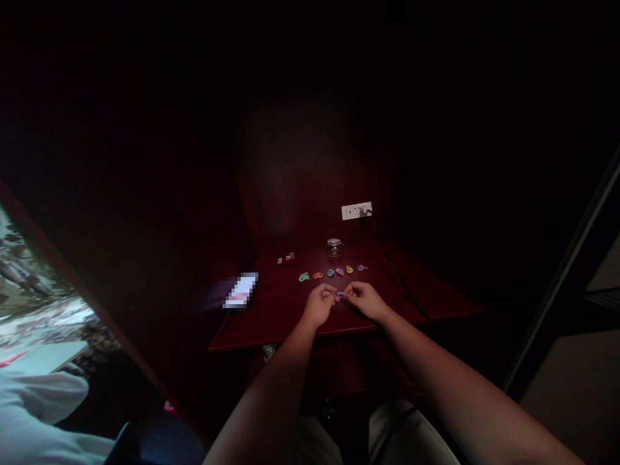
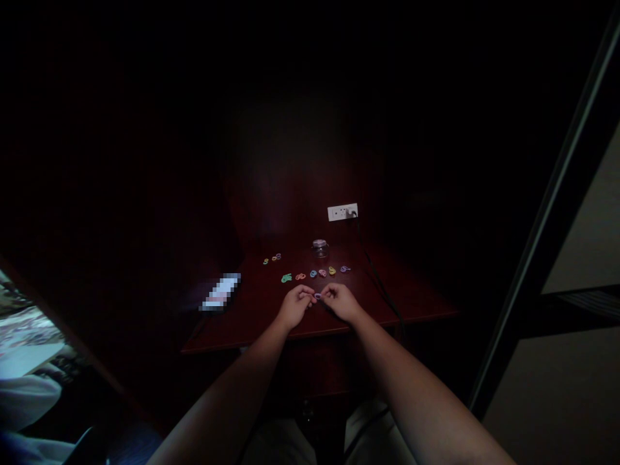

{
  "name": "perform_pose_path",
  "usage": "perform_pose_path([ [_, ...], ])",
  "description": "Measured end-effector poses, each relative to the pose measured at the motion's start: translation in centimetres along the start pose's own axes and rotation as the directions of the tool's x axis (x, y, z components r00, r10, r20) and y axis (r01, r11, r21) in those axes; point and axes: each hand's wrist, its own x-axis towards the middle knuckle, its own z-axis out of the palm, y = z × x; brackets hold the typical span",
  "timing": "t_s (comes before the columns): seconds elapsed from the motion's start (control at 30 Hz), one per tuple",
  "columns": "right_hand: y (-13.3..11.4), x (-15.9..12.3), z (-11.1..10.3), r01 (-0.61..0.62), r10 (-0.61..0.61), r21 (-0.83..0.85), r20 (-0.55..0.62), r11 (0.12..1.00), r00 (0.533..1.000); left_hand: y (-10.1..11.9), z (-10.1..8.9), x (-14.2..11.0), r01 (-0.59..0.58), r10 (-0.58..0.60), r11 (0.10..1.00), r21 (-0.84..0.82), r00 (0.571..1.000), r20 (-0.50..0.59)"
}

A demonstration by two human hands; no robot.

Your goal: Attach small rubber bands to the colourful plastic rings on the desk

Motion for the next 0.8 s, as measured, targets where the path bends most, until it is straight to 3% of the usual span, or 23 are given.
perform_pose_path([
  [0.37, -0.1, 0.1, 0.0, 0.019, -0.018, -0.034, 0.019, 0.999, 1.000, -0.1, 0.0, 0.0, -0.023, 0.023, 0.998, 0.053, 1.000, 0.003],
  [0.8, -0.1, 0.0, 0.0, -0.039, 0.039, 0.016, 0.014, 0.999, 0.999, -1.0, 0.1, 0.1, -0.051, 0.055, 0.997, -0.063, 0.997, 0.048],
])
